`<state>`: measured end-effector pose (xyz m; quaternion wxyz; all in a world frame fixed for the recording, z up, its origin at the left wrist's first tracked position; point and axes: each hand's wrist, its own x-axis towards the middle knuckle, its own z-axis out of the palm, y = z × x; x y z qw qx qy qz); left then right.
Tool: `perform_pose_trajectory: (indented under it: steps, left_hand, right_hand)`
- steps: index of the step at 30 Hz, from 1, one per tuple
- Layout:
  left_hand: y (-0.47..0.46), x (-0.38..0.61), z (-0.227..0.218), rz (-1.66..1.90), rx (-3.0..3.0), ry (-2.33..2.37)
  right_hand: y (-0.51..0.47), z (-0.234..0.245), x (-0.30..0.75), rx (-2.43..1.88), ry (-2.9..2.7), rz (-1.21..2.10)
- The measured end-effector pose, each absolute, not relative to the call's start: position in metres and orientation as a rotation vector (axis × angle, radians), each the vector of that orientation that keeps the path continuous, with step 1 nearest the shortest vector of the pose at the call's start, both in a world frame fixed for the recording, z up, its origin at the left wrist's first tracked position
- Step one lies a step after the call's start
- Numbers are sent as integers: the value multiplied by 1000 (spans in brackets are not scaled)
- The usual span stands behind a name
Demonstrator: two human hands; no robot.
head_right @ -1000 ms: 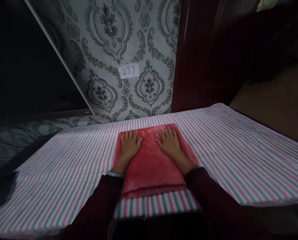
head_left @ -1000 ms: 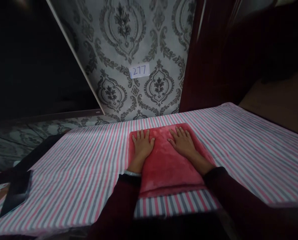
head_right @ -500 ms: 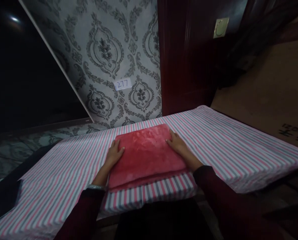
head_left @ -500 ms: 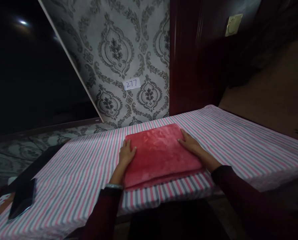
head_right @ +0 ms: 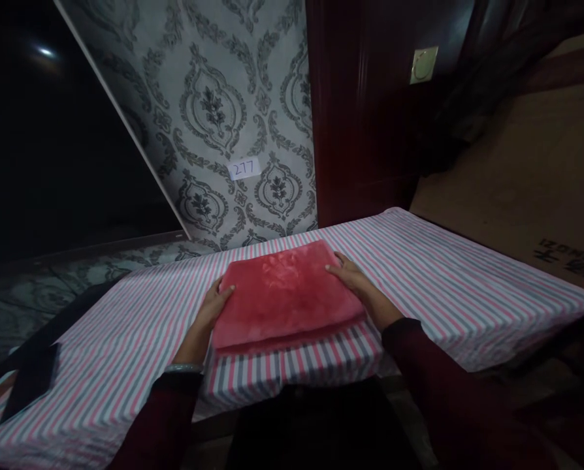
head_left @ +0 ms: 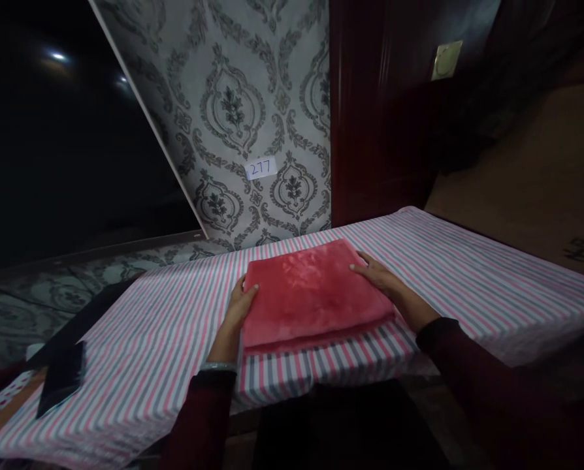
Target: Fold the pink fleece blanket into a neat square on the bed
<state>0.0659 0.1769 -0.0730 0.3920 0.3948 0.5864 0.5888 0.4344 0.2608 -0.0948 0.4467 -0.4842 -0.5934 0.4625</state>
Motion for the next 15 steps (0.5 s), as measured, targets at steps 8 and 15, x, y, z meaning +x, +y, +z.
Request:
perform_pose_trajectory:
  steps: [8, 15]
  left_hand:
    - [154, 39, -82, 1230, 1083, 1518]
    - [197, 38, -36, 851, 1603, 2198]
  right_hand:
    - [243, -129, 444, -1270, -1390, 1444]
    - [286, -75, 421, -1471, -1896, 436]
